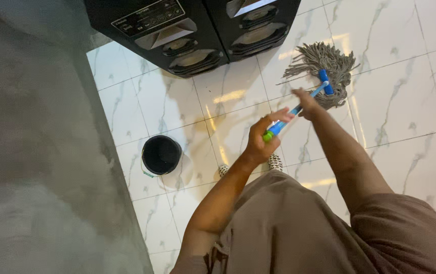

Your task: The person mops a tiled floor using a mop, moving it across the surface before rinsing it in a bucket and continuing to mop toward a set of stairs.

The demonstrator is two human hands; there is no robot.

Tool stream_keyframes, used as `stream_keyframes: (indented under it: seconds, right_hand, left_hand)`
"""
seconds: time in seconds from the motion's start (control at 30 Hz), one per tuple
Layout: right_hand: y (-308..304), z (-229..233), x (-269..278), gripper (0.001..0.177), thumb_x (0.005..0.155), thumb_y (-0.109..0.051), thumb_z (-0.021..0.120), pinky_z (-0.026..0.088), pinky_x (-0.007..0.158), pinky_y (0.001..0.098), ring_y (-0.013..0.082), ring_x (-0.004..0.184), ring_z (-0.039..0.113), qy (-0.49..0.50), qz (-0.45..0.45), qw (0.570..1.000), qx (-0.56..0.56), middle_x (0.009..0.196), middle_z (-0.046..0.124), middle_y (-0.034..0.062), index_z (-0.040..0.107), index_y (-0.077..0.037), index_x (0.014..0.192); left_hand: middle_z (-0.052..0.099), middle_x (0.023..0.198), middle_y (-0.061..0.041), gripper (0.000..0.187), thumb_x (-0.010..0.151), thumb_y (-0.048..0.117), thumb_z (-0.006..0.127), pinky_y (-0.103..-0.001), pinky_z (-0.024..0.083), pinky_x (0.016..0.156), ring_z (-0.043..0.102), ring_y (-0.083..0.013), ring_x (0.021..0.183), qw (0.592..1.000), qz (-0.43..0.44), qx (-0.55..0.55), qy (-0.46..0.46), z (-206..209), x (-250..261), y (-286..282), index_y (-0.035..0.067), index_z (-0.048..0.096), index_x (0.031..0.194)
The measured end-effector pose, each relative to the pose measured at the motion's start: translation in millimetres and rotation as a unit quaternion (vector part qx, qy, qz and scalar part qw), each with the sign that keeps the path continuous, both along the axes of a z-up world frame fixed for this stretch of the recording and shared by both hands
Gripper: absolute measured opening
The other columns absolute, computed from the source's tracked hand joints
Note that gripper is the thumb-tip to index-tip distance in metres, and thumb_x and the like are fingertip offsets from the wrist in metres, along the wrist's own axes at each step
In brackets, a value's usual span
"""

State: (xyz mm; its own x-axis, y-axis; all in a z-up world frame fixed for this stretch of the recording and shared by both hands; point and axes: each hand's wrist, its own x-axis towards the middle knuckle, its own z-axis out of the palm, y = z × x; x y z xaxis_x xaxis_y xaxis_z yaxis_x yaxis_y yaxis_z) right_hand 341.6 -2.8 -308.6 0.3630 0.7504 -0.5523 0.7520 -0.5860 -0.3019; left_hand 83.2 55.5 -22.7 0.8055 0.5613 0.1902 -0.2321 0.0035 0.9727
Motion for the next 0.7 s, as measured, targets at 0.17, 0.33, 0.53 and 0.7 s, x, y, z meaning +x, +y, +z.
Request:
stream_keyframes:
  seconds: [0.17,0.33,0.53,0.7]
  right_hand:
    - [42,-12,-57,0.053,0.105,-0.049,0.032,-0.014,0.123,0.0678,0.0380,0.162,-0.002,0.144,0.057,0.971,0.181,0.168,0.034,0.0034,0.048,-0.033,0.153]
    - [36,26,-136,0.074,0.104,-0.062,0.039,-0.014,0.125,0.0598,0.0347,0.163,-0.002,0.294,0.135,0.895,0.308,0.171,0.020,0.0148,0.034,-0.015,0.161]
    - [85,85,-264,0.114,0.077,-0.066,0.070,-0.011,0.121,0.0608,0.0413,0.156,-0.007,0.304,0.241,0.860,0.331,0.167,0.011,0.0281,0.017,-0.013,0.163]
    - [128,116,-361,0.110,0.079,-0.055,0.085,-0.008,0.124,0.0628,0.0448,0.159,-0.006,0.345,0.266,0.848,0.301,0.168,0.011,0.0319,0.026,-0.018,0.163]
  left_hand:
    - [0.072,0.128,-0.015,0.023,0.090,0.015,0.052,-0.057,0.028,0.132,0.053,-0.0333,0.148,0.996,0.069,0.047,0.009,-11,-46,16,0.007,0.068,0.105]
    - [0.071,0.130,-0.018,0.025,0.088,0.019,0.057,-0.058,0.021,0.135,0.051,-0.0379,0.148,0.996,0.088,-0.029,-0.004,-17,-123,41,0.006,0.069,0.105]
    - [0.068,0.135,-0.020,0.028,0.087,0.019,0.053,-0.057,0.025,0.129,0.044,-0.0404,0.152,0.992,0.124,-0.016,0.013,16,-256,69,0.006,0.071,0.104]
    - [0.066,0.140,-0.021,0.029,0.087,0.006,0.050,-0.056,0.024,0.132,0.043,-0.0412,0.154,0.980,0.171,0.054,0.087,61,-337,86,0.003,0.073,0.105]
